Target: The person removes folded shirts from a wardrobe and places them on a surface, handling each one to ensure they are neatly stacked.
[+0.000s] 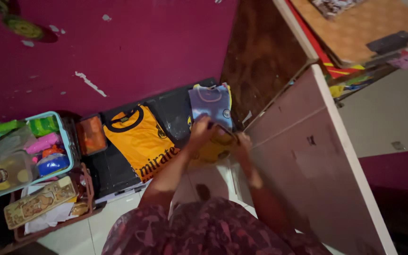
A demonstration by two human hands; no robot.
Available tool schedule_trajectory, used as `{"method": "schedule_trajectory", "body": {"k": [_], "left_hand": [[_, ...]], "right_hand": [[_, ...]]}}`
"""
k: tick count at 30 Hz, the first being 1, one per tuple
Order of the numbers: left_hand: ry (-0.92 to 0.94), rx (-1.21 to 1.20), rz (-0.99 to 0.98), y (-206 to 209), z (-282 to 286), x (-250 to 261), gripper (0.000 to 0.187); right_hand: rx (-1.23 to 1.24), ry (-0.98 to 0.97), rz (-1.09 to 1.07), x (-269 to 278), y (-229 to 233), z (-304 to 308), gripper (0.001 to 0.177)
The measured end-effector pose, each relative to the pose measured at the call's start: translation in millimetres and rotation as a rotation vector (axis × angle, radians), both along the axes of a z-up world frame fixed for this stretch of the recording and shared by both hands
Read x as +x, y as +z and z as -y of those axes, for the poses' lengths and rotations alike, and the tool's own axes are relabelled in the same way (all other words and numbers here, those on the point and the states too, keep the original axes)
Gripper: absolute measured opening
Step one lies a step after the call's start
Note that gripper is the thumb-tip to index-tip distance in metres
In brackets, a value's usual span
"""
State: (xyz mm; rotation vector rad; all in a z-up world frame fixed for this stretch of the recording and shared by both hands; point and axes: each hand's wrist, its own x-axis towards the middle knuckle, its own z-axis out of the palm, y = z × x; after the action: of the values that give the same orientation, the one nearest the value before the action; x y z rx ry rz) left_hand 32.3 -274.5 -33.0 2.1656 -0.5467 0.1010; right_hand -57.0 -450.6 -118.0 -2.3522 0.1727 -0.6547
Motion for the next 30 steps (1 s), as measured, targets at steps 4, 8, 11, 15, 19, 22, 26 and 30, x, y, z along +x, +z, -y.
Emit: {"method": "schedule_trajectory", "body": {"k": [4, 8, 11, 15, 19, 22, 26, 30], "left_hand": [[-0.093, -0.281, 0.185, 29, 12, 21, 0.018], [-0.195, -0.455, 0.29, 91, 19, 39, 0.015], [-0.17, -0.389, 0.241, 151, 18, 47, 0.022], [-0.163, -0.116, 0.193, 217, 5, 31, 0.026], [-0.241, 0.033, 0.225, 260, -9, 28, 0.028], [-0.426, -0.05, 0.142, 274, -23, 41, 0.023], [-0.592, -0.174, -0.038, 273, -36, 62, 0.018], [-0.405, -0.038, 0.395, 274, -40, 67, 0.017]], "right_hand": [[-0.189, 0.117, 0.095, -15, 115, 0, 0.021], [0.109, 0.109, -0.27, -19, 166, 0, 0.026], [0.194, 0.196, -0.173, -23, 180, 11, 0.029], [-0.162, 0.013, -0.071, -24, 211, 15, 0.022], [0.085, -0.292, -0.157, -27, 252, 0, 0.023], [0.296, -0.248, -0.112, -26, 262, 2, 0.021], [0.123, 0.19, 0.05, -21, 248, 23, 0.018], [-0.283, -0.163, -0.015, -15, 234, 23, 0.015]]}}
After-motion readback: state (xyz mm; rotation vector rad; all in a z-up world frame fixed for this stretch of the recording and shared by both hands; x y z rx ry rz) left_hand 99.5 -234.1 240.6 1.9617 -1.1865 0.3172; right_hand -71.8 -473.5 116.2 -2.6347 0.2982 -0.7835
